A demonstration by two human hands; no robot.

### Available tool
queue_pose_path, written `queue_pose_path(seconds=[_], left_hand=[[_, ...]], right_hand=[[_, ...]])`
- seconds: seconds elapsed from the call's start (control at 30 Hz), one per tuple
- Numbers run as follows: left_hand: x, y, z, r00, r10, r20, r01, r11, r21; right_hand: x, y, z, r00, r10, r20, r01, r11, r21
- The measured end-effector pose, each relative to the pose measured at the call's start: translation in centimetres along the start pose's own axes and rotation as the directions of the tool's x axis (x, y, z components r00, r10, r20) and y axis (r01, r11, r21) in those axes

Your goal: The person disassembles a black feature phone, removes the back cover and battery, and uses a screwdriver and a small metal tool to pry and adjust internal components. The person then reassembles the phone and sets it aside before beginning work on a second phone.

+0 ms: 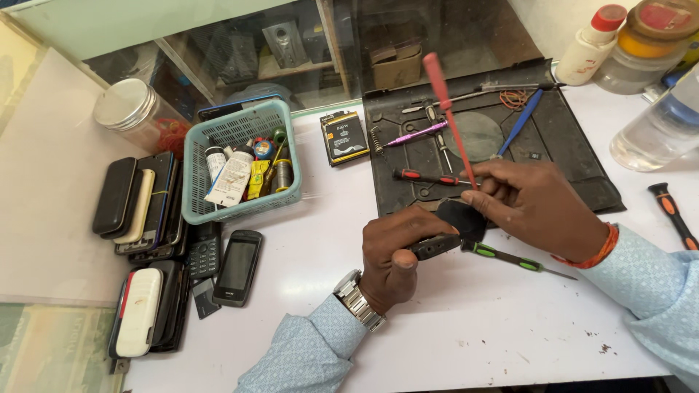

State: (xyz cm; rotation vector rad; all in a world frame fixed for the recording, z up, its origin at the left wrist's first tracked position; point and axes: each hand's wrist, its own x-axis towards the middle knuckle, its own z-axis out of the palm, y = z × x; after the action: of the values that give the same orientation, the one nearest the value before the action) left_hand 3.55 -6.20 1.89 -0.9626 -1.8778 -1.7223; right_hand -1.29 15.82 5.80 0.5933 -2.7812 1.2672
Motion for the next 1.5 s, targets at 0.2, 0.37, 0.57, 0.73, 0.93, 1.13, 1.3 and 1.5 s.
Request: queue_pose_path(seconds=[0.2, 0.37, 0.57, 0.73, 0.93, 1.13, 1.3, 1.5], left_hand=[[-0.2, -0.3, 0.1, 1.000, 0.005, -0.009, -0.005, 1.000, -0.005], [-0.3, -0.5, 0.2, 0.982, -0.190, -0.005, 0.187, 0.970, -0.158], [-0.2, -0.9, 1.3, 0.910, -0.401, 0.107, 0.408, 0.815, -0.412], [-0.1, -1.1, 2.1, 0.913, -0.385, 0.138, 0.401, 0.779, -0.482], [-0.5, -1.2, 2.2, 0.909, -0.406, 0.094, 0.408, 0.818, -0.406], [-0.4, -1.0, 2.4, 0.925, -0.367, 0.096, 0.375, 0.845, -0.382], [-0.5, -0.9, 2.4, 0.917, -0.377, 0.132, 0.397, 0.817, -0.418], [-0.5, -0.7, 2.4, 0.924, -0.371, 0.095, 0.377, 0.837, -0.397]], right_hand=[[0.1, 0.5, -0.7, 0.975, -0.216, -0.059, 0.173, 0.892, -0.418], [0.6, 0.9, -1.4, 0.978, -0.206, -0.026, 0.163, 0.840, -0.517], [0.5, 0.6, -1.9, 0.965, -0.244, -0.097, 0.149, 0.814, -0.561], [-1.3, -0.8, -0.7, 0.944, -0.276, -0.183, 0.279, 0.960, -0.009], [-2.7, -2.6, 1.0, 0.907, -0.410, -0.096, 0.406, 0.912, -0.054], [-2.6, -2.8, 1.0, 0.913, -0.383, -0.141, 0.382, 0.924, -0.032], [-2.5, -2.5, 0.8, 0.907, -0.397, -0.142, 0.399, 0.917, -0.015], [-2.7, -2.2, 0.9, 0.890, -0.430, -0.150, 0.438, 0.899, 0.019]])
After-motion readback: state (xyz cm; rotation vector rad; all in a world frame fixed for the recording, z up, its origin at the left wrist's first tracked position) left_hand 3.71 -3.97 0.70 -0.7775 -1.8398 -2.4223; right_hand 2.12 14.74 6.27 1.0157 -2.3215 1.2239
